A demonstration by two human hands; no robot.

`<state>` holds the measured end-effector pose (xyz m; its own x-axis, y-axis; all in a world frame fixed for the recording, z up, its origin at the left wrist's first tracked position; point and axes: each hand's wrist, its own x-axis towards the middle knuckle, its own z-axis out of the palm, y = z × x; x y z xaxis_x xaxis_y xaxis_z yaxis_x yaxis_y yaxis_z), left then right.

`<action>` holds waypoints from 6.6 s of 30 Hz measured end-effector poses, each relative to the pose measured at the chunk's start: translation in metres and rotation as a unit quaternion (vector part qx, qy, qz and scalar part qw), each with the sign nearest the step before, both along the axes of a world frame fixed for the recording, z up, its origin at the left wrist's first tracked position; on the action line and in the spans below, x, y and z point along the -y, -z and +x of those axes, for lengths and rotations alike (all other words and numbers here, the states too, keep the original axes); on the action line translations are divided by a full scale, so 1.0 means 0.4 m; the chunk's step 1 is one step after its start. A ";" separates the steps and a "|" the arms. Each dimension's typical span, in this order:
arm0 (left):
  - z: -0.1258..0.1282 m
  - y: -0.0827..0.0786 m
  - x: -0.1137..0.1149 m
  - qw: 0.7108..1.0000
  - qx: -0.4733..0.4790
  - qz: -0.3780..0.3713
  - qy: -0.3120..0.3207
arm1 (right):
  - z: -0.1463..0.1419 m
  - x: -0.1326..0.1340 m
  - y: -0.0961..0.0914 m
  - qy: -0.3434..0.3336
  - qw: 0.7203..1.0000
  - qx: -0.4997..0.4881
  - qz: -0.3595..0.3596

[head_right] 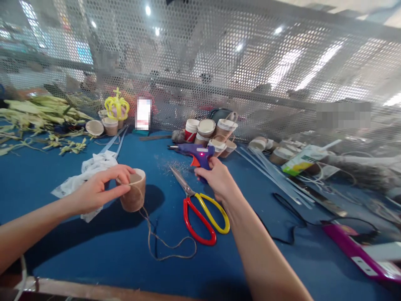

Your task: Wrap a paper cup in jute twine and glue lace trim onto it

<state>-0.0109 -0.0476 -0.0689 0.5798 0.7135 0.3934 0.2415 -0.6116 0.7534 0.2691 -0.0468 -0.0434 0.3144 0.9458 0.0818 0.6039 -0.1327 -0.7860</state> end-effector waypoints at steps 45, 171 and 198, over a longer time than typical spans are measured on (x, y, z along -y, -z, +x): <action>0.017 0.033 -0.011 0.992 0.058 -0.097 -0.062 | -0.176 0.177 0.013 -0.083 0.993 -0.064 -0.046; -0.014 0.035 -0.030 0.994 0.040 -0.098 -0.002 | -0.152 0.160 0.043 -0.043 0.997 -0.060 -0.038; -0.010 0.032 -0.027 0.995 0.040 -0.090 -0.011 | -0.173 0.179 0.022 -0.024 0.997 -0.064 -0.019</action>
